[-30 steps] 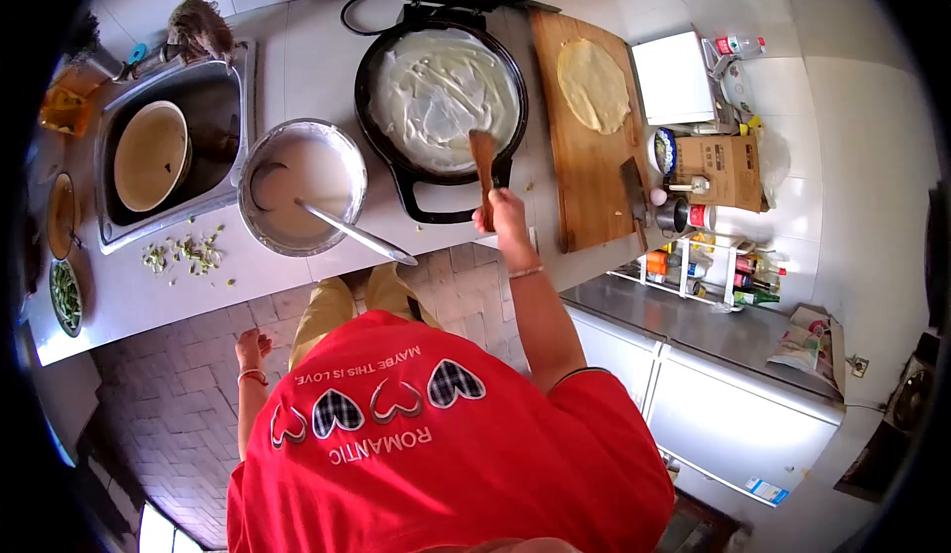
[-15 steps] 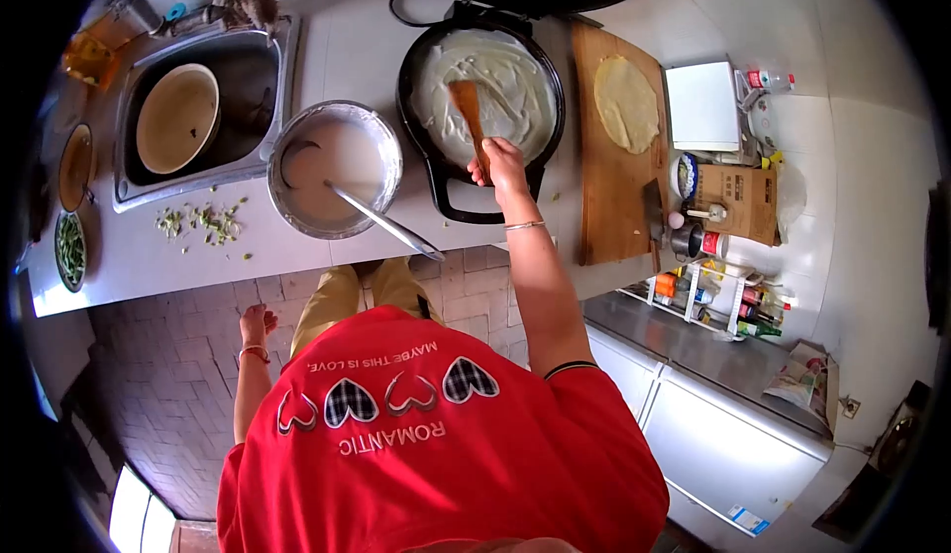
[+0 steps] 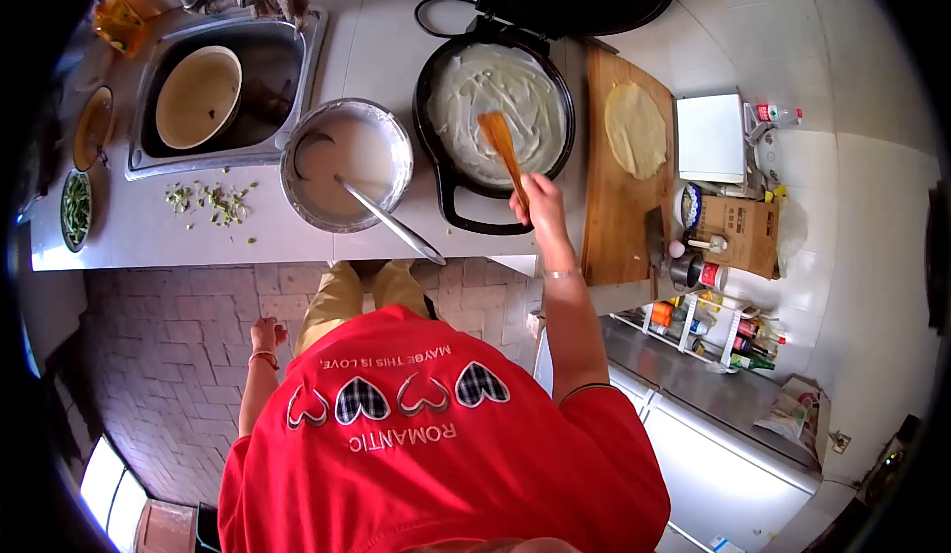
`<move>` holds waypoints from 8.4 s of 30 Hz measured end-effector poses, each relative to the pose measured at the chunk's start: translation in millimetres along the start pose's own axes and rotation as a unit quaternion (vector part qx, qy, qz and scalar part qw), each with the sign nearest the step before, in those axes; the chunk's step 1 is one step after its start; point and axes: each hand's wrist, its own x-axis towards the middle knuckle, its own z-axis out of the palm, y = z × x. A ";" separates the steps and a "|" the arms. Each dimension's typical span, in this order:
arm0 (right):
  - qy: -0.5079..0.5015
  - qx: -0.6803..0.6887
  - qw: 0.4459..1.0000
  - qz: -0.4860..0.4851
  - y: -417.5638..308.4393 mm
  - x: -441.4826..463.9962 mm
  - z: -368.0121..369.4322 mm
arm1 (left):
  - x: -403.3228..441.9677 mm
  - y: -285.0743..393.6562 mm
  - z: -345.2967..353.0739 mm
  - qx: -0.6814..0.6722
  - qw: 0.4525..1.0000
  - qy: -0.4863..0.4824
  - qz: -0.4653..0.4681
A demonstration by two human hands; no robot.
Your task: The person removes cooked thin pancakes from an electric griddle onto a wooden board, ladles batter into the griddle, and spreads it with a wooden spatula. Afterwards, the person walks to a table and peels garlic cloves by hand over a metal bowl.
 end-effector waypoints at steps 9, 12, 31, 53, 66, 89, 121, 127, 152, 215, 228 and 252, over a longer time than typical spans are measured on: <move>-0.046 0.001 0.999 0.019 -8.5 109.7 38.0 | -51.5 35.0 42.8 -0.060 0.995 0.022 0.079; -0.093 -0.049 0.994 0.023 14.8 68.8 12.2 | -54.3 25.8 55.7 -0.089 0.992 0.019 0.084; -0.111 -0.030 0.993 -0.016 -0.2 113.7 47.0 | -80.3 -50.5 77.0 -0.178 0.981 0.044 0.061; -0.117 -0.238 0.964 0.010 18.7 22.4 -54.5 | -55.9 21.7 77.1 -0.118 0.990 0.007 0.079; -0.033 -0.035 0.997 -0.052 -13.0 131.0 -84.2 | -71.7 33.0 69.4 -0.027 0.998 0.039 0.045; -0.116 -0.038 0.991 -0.052 -43.4 135.6 -30.1 | -80.6 1.3 80.1 -0.097 0.991 0.057 0.074; -0.125 -0.215 0.968 -0.037 35.1 77.7 -170.9 | -80.5 -17.8 79.1 -0.066 0.984 0.120 0.112; -0.096 -0.134 0.978 -0.125 -17.1 108.0 -114.7 | -86.8 -47.6 73.6 -0.099 0.987 0.098 0.081; -0.078 -0.035 0.994 -0.065 -28.7 148.6 -22.2 | -78.5 -17.3 85.0 -0.065 0.989 0.087 0.099; -0.009 0.083 0.996 -0.011 -7.2 150.1 2.1 | -81.1 20.2 72.6 0.005 0.992 0.039 0.116; -0.030 0.051 0.998 -0.027 22.2 92.0 -32.5 | -76.3 -45.8 67.7 -0.089 0.987 0.086 0.102; -0.337 0.484 0.805 -0.063 -26.5 -44.7 -33.0 | -102.7 16.5 83.9 0.023 0.984 0.114 0.138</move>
